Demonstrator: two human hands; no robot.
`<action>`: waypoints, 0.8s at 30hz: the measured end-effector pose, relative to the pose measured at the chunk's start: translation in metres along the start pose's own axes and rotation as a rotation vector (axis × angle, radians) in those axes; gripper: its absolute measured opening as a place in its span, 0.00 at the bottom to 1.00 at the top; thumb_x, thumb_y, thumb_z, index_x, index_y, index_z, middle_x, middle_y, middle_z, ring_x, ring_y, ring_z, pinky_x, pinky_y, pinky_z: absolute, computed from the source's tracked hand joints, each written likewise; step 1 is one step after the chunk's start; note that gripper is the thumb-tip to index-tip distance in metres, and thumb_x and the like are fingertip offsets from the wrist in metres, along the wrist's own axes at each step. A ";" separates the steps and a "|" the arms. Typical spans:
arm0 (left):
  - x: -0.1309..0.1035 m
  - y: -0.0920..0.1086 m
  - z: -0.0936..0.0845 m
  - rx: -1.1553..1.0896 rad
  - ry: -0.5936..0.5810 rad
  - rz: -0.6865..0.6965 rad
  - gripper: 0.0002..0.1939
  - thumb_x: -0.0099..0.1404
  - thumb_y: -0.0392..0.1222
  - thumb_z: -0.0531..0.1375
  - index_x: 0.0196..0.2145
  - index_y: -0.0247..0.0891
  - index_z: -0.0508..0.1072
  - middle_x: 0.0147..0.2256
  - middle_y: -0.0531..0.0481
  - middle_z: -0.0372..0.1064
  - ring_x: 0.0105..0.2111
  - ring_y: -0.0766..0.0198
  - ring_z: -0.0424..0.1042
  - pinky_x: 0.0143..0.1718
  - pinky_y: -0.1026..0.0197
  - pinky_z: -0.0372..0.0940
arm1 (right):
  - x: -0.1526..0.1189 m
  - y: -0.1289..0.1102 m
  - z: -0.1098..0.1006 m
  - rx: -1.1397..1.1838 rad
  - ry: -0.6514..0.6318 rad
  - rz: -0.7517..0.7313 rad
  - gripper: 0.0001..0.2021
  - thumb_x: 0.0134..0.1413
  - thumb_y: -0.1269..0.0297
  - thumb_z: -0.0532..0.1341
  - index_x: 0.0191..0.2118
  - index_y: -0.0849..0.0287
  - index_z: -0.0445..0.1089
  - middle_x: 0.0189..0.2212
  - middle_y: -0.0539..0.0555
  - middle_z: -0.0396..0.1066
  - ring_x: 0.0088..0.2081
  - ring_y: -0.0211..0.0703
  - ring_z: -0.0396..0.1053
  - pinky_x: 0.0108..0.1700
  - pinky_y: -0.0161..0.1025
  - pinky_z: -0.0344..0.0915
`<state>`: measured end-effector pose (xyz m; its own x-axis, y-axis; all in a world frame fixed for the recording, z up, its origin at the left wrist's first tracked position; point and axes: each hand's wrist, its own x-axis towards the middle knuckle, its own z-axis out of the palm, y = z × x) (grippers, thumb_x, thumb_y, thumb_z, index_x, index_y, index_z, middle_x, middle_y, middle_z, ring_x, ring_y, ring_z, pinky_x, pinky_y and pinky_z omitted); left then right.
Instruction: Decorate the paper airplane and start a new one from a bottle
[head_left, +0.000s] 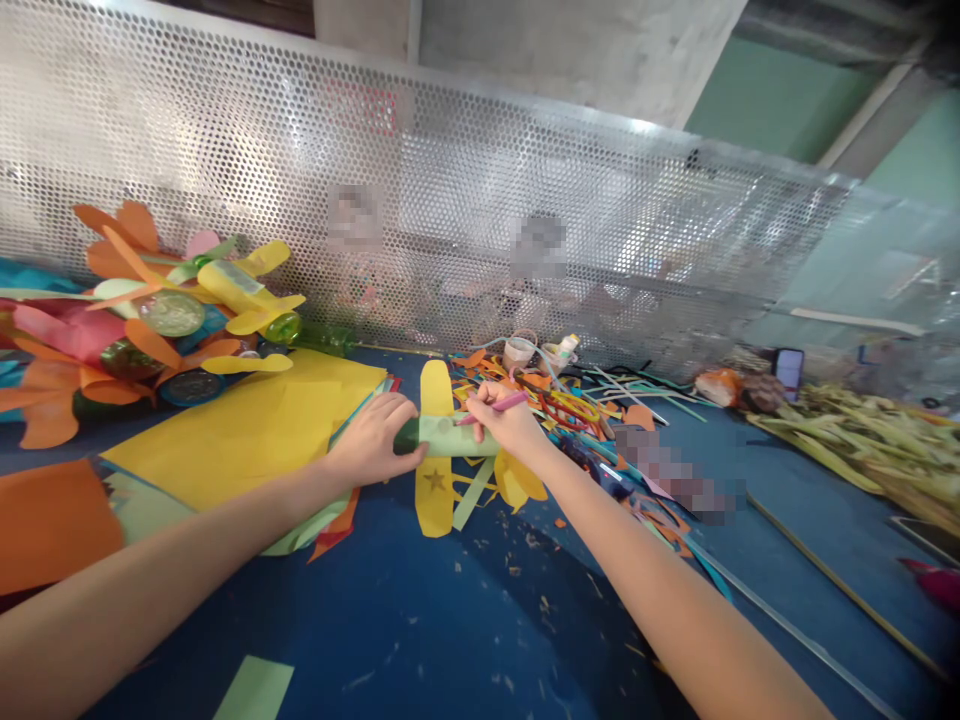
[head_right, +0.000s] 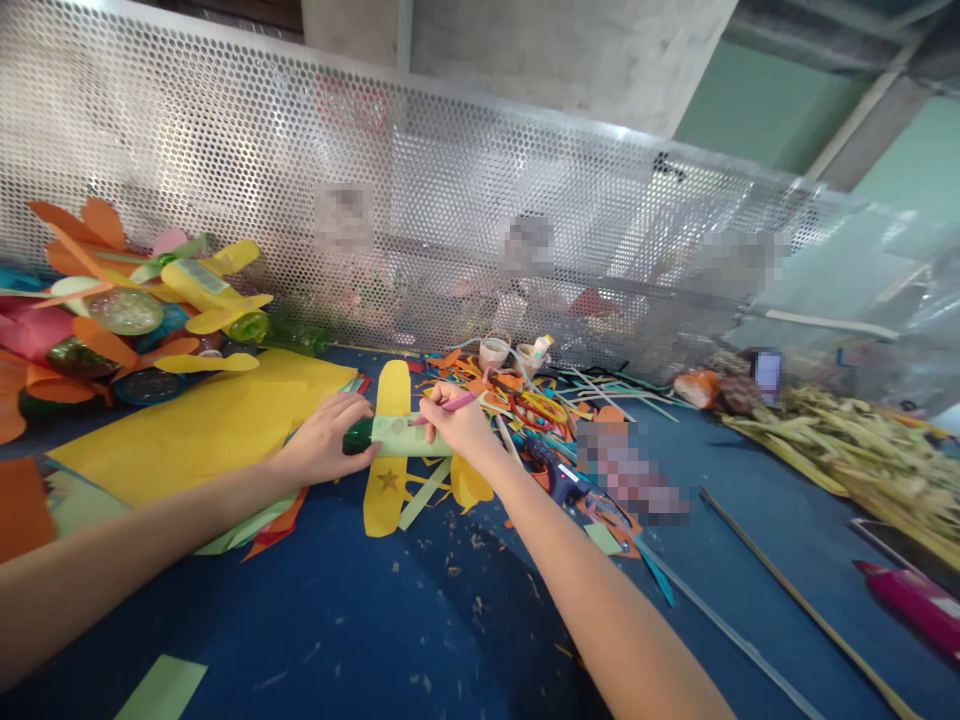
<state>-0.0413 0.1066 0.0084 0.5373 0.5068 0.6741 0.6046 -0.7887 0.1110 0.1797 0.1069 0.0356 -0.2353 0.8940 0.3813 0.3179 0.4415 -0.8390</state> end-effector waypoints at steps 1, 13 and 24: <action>0.000 0.000 0.000 -0.002 0.001 0.001 0.10 0.56 0.43 0.57 0.36 0.40 0.62 0.38 0.44 0.66 0.43 0.52 0.66 0.42 0.50 0.62 | 0.000 0.001 0.000 0.001 0.006 -0.002 0.12 0.53 0.63 0.56 0.23 0.56 0.55 0.10 0.43 0.64 0.15 0.34 0.62 0.32 0.35 0.65; 0.000 0.000 0.000 0.016 -0.020 -0.001 0.10 0.57 0.43 0.56 0.37 0.39 0.61 0.39 0.44 0.66 0.44 0.53 0.65 0.44 0.52 0.61 | 0.002 0.004 -0.002 -0.016 0.007 -0.010 0.12 0.53 0.64 0.56 0.22 0.55 0.55 0.09 0.42 0.62 0.14 0.33 0.60 0.30 0.35 0.63; -0.001 -0.001 0.000 0.023 -0.021 0.003 0.10 0.58 0.44 0.56 0.36 0.38 0.61 0.39 0.43 0.66 0.44 0.52 0.65 0.44 0.52 0.61 | 0.004 0.009 -0.003 -0.018 -0.003 -0.052 0.13 0.53 0.66 0.56 0.20 0.55 0.54 0.08 0.41 0.61 0.12 0.32 0.58 0.32 0.36 0.63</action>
<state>-0.0423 0.1067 0.0080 0.5516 0.5118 0.6586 0.6161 -0.7823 0.0920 0.1847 0.1146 0.0310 -0.2550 0.8695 0.4229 0.3219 0.4888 -0.8108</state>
